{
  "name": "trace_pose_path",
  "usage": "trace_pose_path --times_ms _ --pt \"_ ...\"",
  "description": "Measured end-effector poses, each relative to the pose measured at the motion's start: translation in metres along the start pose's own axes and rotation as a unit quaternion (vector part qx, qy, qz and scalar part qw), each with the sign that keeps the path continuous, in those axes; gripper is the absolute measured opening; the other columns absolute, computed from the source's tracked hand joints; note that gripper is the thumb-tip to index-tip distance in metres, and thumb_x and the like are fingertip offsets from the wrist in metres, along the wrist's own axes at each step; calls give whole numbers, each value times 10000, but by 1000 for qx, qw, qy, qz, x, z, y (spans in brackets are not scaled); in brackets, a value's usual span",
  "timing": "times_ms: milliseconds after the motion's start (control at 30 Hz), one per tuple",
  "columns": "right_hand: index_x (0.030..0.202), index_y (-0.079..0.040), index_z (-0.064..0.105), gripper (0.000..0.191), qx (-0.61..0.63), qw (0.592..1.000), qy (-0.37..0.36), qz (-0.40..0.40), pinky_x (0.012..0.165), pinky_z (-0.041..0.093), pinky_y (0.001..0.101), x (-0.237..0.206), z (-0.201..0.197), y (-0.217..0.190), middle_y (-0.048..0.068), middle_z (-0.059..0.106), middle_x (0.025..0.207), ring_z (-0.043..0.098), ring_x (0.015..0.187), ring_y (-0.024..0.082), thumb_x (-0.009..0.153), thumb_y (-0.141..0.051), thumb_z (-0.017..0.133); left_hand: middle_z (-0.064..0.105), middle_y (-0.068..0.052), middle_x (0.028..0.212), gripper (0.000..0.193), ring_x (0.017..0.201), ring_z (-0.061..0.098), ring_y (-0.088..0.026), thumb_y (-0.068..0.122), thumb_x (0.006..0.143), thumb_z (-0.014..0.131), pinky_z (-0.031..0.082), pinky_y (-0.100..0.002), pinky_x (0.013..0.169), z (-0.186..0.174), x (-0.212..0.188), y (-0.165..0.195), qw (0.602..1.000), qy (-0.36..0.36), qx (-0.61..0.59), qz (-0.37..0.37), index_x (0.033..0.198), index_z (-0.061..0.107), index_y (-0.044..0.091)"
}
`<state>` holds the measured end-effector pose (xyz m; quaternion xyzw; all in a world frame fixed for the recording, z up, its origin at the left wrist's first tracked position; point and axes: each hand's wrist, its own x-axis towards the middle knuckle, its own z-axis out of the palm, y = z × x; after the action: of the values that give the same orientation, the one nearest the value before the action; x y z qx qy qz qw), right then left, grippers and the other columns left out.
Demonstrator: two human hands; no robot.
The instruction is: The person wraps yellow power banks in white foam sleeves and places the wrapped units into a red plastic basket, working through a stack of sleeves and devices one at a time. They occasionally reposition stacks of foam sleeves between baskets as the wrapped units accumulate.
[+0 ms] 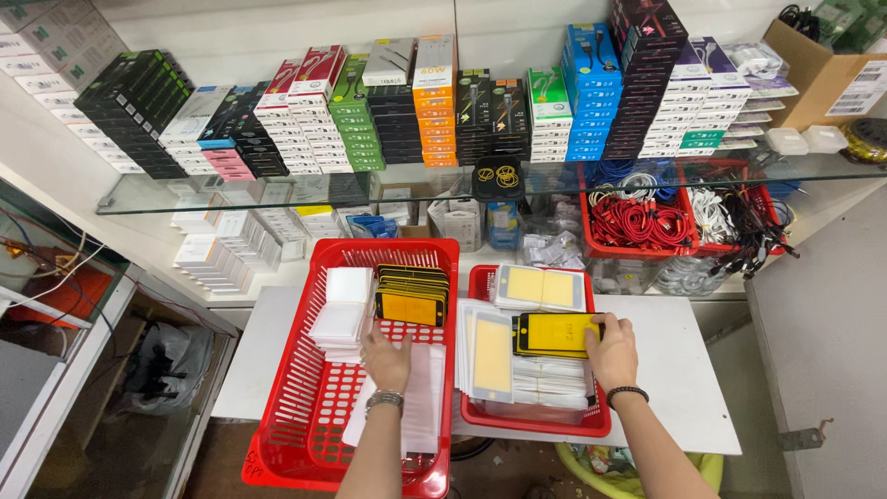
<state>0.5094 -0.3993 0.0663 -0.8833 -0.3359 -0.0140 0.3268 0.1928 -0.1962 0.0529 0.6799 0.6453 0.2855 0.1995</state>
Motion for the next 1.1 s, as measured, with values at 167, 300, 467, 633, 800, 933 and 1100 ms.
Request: trace_pose_path --times_ms 167,300,467,633,800,933,1100 --pt "1111 -103 675 524 -186 978 44 -82 891 442 476 -9 3 -32 180 581 1214 540 1115 361 652 -302 831 620 -194 1251 467 1205 548 -377 196 867 757 434 -509 1018 18 -18 62 970 -9 -26 242 1291 618 61" --pt "1149 -80 650 421 -53 980 -2 -194 939 507 438 -18 27 -43 153 667 1133 623 1082 352 781 -255 756 623 -228 1294 430 1247 579 -384 146 912 680 422 -459 1126 44 -29 89 934 -150 -49 322 1301 587 -13" --pt "1289 21 566 705 58 945 -318 52 788 604 379 -40 62 -78 211 784 855 770 793 286 807 -437 801 557 -330 1337 587 1235 533 -455 10 824 619 426 -464 1065 65 -36 104 951 -166 11 263 1377 465 -115" --pt "1349 9 499 832 135 918 -320 192 849 591 360 -42 69 -105 216 727 1101 740 970 249 735 -423 859 599 -314 1299 641 1270 557 -412 -21 881 537 453 -436 1096 65 -37 108 962 -233 -101 96 1494 369 -106" --pt "1326 -13 548 754 126 952 -249 122 882 564 341 -45 71 -114 207 616 1237 656 1077 278 741 -362 870 537 -318 1371 650 1324 485 -435 -11 862 606 389 -473 1126 59 -38 109 964 -216 -119 102 1476 398 -47" --pt "1378 -9 501 769 207 921 -286 166 860 601 349 -46 72 -111 171 648 1239 694 1060 243 736 -270 833 451 -319 1452 700 1397 395 -442 29 818 729 345 -475 1159 58 -40 109 969 -190 -138 75 1458 445 26" --pt "1391 1 501 777 224 912 -314 138 861 587 335 -38 66 -98 147 640 1221 688 1048 228 754 -284 843 677 -244 1188 551 1145 656 -395 112 781 799 523 -429 1005 60 -36 100 967 -201 -130 82 1284 610 -10"
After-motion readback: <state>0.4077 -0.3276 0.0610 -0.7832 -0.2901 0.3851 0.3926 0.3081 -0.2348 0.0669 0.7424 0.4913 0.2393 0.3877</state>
